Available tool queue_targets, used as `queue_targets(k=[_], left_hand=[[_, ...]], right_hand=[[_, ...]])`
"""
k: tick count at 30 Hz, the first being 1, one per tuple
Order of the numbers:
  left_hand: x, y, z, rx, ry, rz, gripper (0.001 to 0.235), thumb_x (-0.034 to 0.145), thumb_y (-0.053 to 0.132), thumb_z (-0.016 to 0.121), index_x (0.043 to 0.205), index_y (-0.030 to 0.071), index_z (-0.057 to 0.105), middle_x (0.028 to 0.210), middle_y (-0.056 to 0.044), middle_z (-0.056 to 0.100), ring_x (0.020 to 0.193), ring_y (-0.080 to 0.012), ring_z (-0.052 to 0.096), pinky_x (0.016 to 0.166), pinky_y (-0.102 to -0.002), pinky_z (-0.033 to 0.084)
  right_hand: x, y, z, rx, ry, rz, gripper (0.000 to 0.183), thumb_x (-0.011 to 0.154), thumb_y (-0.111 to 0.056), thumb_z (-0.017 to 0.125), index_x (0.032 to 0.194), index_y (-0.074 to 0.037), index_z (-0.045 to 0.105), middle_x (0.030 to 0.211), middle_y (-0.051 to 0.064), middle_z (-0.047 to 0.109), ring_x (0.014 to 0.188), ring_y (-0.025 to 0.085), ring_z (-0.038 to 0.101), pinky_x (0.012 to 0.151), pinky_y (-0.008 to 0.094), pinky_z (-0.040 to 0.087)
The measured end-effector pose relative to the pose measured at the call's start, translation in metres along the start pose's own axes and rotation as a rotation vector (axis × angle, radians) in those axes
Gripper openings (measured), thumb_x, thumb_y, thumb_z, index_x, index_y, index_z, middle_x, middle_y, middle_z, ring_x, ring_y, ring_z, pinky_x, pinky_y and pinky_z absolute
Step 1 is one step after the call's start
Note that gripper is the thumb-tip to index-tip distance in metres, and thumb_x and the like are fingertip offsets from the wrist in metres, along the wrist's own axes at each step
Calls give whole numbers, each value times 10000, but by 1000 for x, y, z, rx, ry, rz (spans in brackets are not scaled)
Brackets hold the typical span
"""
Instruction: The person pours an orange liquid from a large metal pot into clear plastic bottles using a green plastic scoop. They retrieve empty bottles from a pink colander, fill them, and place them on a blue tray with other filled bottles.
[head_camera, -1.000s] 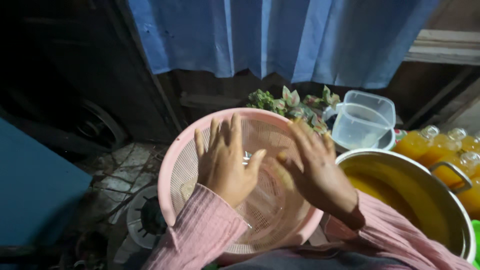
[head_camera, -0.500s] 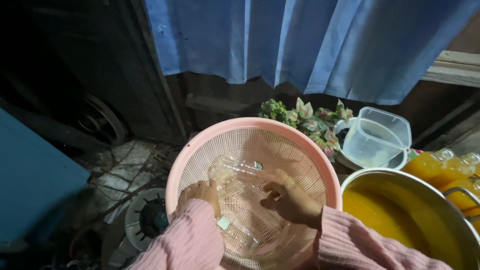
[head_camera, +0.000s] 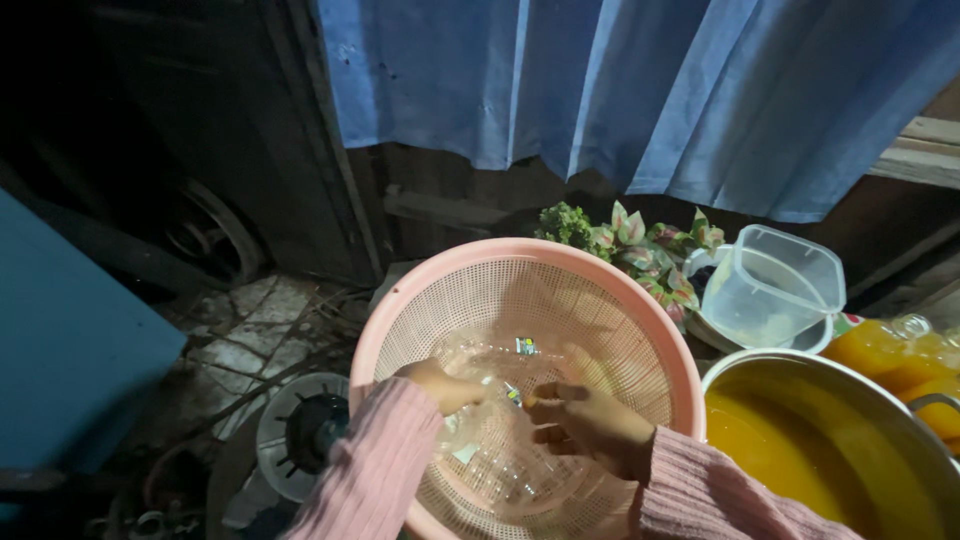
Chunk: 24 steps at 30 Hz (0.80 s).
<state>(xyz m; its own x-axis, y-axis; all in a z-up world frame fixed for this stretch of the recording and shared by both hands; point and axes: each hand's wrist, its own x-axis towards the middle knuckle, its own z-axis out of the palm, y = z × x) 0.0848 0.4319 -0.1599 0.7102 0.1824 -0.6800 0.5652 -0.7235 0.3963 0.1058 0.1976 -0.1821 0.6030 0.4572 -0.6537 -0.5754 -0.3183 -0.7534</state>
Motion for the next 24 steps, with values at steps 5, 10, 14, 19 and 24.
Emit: queue_targets(k=[5, 10, 14, 19, 24], left_hand=[[-27, -11, 7, -552, -259, 54, 896, 806, 374, 746, 1557, 130, 322, 1188, -211, 676, 827, -293, 725, 601, -368, 629], [-32, -18, 50, -808, -369, 229, 1167, 737, 219, 849, 1607, 120, 78, 1228, -263, 716, 809, -258, 712, 614, -333, 582], [-23, -9, 65, -988, -308, 417, 1098, 822, 243, 880, 1631, 56, 162, 1276, -186, 607, 1056, -199, 634, 741, -294, 553], [-36, 42, 61, -1270, -190, 809, 885, 757, 188, 858, 1466, 22, 356, 1238, -156, 681, 1135, -253, 675, 912, -350, 611], [-75, 78, 53, -1165, -113, 762, 691, 707, 67, 813, 1321, 17, 500, 1143, -154, 664, 1003, -293, 707, 806, -446, 599]], right_hand=[[0, 0, 11, 315, 165, 190, 793, 921, -448, 670, 1545, -116, 310, 1377, 190, 506, 1188, 365, 604, 1009, 520, 553], [-8, -4, 14, 425, 55, 51, 765, 885, -399, 662, 1521, -66, 395, 1354, 240, 634, 1175, 367, 657, 972, 518, 543], [-22, -8, 6, 281, 79, -128, 749, 898, -267, 689, 1551, -165, 336, 1372, 182, 635, 1187, 309, 669, 984, 485, 558], [-48, -9, 10, 190, 19, -524, 892, 760, -1, 759, 1533, -130, 334, 1403, 130, 608, 1252, 253, 649, 996, 435, 530], [-80, -18, 0, -168, 187, -851, 974, 694, 39, 875, 1509, -66, 354, 1396, 143, 571, 1267, 236, 603, 1035, 386, 552]])
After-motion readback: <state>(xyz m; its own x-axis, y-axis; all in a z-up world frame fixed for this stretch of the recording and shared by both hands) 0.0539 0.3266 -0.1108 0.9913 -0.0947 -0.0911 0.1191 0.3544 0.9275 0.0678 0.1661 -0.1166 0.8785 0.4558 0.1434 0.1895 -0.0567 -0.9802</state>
